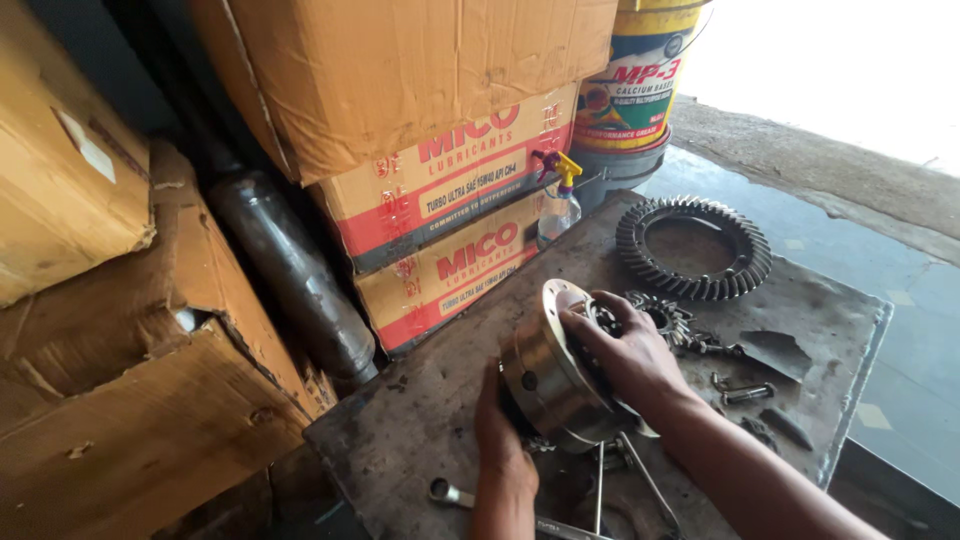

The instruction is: The person assembles a differential gear assembly by hand on a workshop table, inserting a shaft and planetary gears into a carrier and tightening components with a wrench.

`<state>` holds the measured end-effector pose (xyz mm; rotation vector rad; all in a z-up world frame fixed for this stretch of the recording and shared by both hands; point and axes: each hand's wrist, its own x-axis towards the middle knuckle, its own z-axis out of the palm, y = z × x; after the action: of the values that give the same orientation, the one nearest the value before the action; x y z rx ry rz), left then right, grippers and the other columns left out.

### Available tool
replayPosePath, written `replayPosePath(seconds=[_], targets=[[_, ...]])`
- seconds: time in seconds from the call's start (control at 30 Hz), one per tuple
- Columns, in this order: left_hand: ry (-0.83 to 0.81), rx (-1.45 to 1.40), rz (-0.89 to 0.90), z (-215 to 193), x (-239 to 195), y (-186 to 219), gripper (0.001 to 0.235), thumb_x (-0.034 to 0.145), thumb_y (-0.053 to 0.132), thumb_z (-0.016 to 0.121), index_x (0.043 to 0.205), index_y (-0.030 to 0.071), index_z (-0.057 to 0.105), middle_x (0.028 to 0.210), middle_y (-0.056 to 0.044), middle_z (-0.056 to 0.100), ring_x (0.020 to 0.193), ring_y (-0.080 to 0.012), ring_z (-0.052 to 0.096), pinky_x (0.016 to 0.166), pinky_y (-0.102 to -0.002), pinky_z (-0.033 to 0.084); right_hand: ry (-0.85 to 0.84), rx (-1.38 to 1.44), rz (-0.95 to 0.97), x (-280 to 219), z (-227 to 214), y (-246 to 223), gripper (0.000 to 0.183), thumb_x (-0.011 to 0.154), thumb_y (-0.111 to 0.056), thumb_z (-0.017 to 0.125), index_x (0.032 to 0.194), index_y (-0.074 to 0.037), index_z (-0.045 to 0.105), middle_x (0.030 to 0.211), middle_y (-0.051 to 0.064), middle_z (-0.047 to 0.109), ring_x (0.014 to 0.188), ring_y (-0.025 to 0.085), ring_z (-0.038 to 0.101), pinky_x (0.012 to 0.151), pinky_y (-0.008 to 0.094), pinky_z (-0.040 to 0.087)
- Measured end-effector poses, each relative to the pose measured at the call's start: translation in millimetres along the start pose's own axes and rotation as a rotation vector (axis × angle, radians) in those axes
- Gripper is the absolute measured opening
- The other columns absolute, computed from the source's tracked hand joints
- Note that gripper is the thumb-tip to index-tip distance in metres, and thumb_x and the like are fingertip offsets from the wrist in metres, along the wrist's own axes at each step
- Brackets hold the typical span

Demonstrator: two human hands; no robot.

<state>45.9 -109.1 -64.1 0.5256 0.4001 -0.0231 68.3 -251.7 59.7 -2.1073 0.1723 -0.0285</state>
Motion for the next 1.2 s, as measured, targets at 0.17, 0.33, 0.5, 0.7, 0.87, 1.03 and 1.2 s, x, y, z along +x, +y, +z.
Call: replayPosePath(seconds=[0.17, 0.33, 0.5, 0.7, 0.87, 1.03, 1.2], targets=[[0.033, -0.112, 0.049, 5, -11, -3, 0.057, 0.096, 0.046, 0.053, 0.134, 0.006, 0.067, 0.129, -0.012, 0.071, 0.114, -0.0258, 0.069, 0.097, -0.041, 0.054, -0.010, -0.023, -0.051, 1, 5, -6, 0.075, 0.070, -0.055, 0.074, 0.135, -0.017, 0.067, 0.128, 0.015, 0.069, 0.109, 0.026, 0.072, 0.093, 0.038, 0.055], [0.100, -0.132, 0.091, 1, -24, 6, 0.057, 0.096, 0.046, 0.053, 0.136, 0.008, 0.068, 0.130, -0.010, 0.072, 0.115, -0.0233, 0.069, 0.098, -0.040, 0.053, -0.076, -0.107, -0.036, 0, 13, -20, 0.075, 0.072, -0.056, 0.074, 0.137, -0.020, 0.067, 0.132, 0.013, 0.067, 0.115, 0.024, 0.068, 0.096, 0.036, 0.052], [0.179, -0.066, 0.251, -24, -23, 26, 0.056, 0.093, 0.039, 0.061, 0.139, 0.007, 0.064, 0.130, -0.005, 0.072, 0.115, -0.0193, 0.068, 0.097, -0.036, 0.051, -0.175, 0.150, -0.001, -1, 34, -11, 0.068, 0.076, -0.047, 0.071, 0.136, -0.015, 0.065, 0.122, 0.012, 0.075, 0.108, 0.023, 0.073, 0.092, 0.036, 0.055], [0.237, 0.239, 0.472, -29, -37, 93, 0.053, 0.090, 0.032, 0.069, 0.133, 0.001, 0.068, 0.111, -0.007, 0.078, 0.098, -0.0172, 0.070, 0.086, -0.033, 0.052, -0.177, 0.634, -0.003, 4, 89, 8, 0.050, 0.089, -0.036, 0.066, 0.129, -0.006, 0.069, 0.119, 0.010, 0.074, 0.108, 0.019, 0.067, 0.093, 0.033, 0.050], [0.312, 0.614, 0.660, -37, -50, 117, 0.055, 0.092, 0.036, 0.070, 0.132, -0.001, 0.067, 0.101, -0.009, 0.076, 0.090, -0.0149, 0.066, 0.083, -0.029, 0.050, -0.356, 0.859, 0.001, -14, 110, 11, 0.047, 0.094, -0.034, 0.053, 0.130, -0.007, 0.067, 0.116, 0.005, 0.071, 0.103, 0.017, 0.067, 0.087, 0.034, 0.053], [0.407, 0.681, 0.671, -36, -53, 123, 0.057, 0.089, 0.035, 0.071, 0.135, 0.002, 0.065, 0.101, -0.009, 0.076, 0.091, -0.0146, 0.067, 0.082, -0.030, 0.051, -0.442, 1.043, 0.345, -21, 124, 2, 0.050, 0.099, -0.042, 0.051, 0.132, -0.008, 0.067, 0.108, 0.008, 0.072, 0.093, 0.020, 0.067, 0.082, 0.036, 0.054], [0.543, 0.953, 0.561, -20, -62, 129, 0.066, 0.087, 0.047, 0.070, 0.142, 0.012, 0.059, 0.108, -0.011, 0.079, 0.099, -0.0214, 0.074, 0.088, -0.035, 0.053, -0.454, 1.038, 0.341, -14, 126, 14, 0.054, 0.096, -0.048, 0.051, 0.129, -0.009, 0.068, 0.104, 0.008, 0.074, 0.090, 0.020, 0.068, 0.079, 0.035, 0.054]])
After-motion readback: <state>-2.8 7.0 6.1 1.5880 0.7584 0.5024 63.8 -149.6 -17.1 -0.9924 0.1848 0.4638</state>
